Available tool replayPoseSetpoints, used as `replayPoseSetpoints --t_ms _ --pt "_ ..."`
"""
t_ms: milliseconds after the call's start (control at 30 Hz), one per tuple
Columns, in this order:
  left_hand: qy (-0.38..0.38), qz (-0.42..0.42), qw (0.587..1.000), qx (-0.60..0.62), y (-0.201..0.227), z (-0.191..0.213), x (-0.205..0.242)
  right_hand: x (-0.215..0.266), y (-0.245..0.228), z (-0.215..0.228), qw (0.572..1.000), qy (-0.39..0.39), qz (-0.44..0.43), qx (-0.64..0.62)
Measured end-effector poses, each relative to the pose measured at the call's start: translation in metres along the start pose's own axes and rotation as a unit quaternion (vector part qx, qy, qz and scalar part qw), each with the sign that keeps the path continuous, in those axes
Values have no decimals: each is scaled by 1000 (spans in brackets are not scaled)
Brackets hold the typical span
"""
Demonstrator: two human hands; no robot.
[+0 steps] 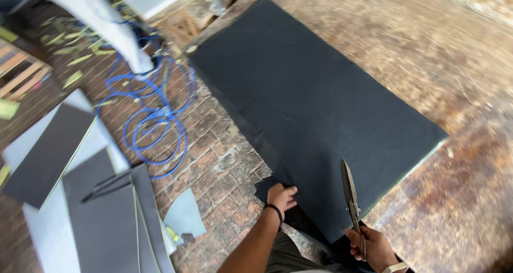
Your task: The person cuts a black fabric sheet to size using shears, places a yellow foam pad on a workbench, sprays adhesive onto the foam with a spray gun, and then covers the foam with the cut fabric, smoothing and trimming the edges.
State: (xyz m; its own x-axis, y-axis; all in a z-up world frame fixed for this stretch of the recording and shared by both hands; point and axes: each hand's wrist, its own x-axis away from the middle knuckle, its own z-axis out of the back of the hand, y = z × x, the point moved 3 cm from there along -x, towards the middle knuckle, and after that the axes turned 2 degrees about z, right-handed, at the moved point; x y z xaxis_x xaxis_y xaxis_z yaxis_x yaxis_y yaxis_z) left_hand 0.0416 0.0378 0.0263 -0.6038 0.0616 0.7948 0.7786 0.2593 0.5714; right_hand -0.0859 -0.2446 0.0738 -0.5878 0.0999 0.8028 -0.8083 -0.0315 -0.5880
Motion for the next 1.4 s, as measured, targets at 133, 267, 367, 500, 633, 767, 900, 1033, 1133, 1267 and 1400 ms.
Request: replayPoseSetpoints --t_ms 133,267,367,500,633,767,900,1033,1133,1267,1400 --pt "-16 46 999 9 -56 -22 31 -26 5 33 997 -63 27 27" --pt "-17 125 991 -46 -108 -54 66 -17 20 76 989 -95 -5 111" --pt "-39 58 998 -6 -127 -60 77 -2 43 99 985 -112 -32 124" --pt "-19 -15 999 -27 -143 -61 72 21 91 137 976 -198 -2 93" --pt "-18 10 998 51 -143 -59 73 46 143 171 959 -233 -23 162" --pt "1 29 999 24 -137 -64 84 56 170 181 949 -198 -67 234" --pt "10 19 1000 -19 -135 -65 92 44 163 148 949 -221 -42 222" --pt "-8 15 998 -54 -131 -62 89 21 118 104 954 -247 9 171" --pt "-27 15 995 -98 -127 -58 84 24 88 86 952 -231 17 200" --pt "-44 27 988 -146 -120 -50 83 33 59 70 956 -212 8 203" --pt "-95 59 968 -223 -126 -51 89 19 28 50 950 -208 11 232"
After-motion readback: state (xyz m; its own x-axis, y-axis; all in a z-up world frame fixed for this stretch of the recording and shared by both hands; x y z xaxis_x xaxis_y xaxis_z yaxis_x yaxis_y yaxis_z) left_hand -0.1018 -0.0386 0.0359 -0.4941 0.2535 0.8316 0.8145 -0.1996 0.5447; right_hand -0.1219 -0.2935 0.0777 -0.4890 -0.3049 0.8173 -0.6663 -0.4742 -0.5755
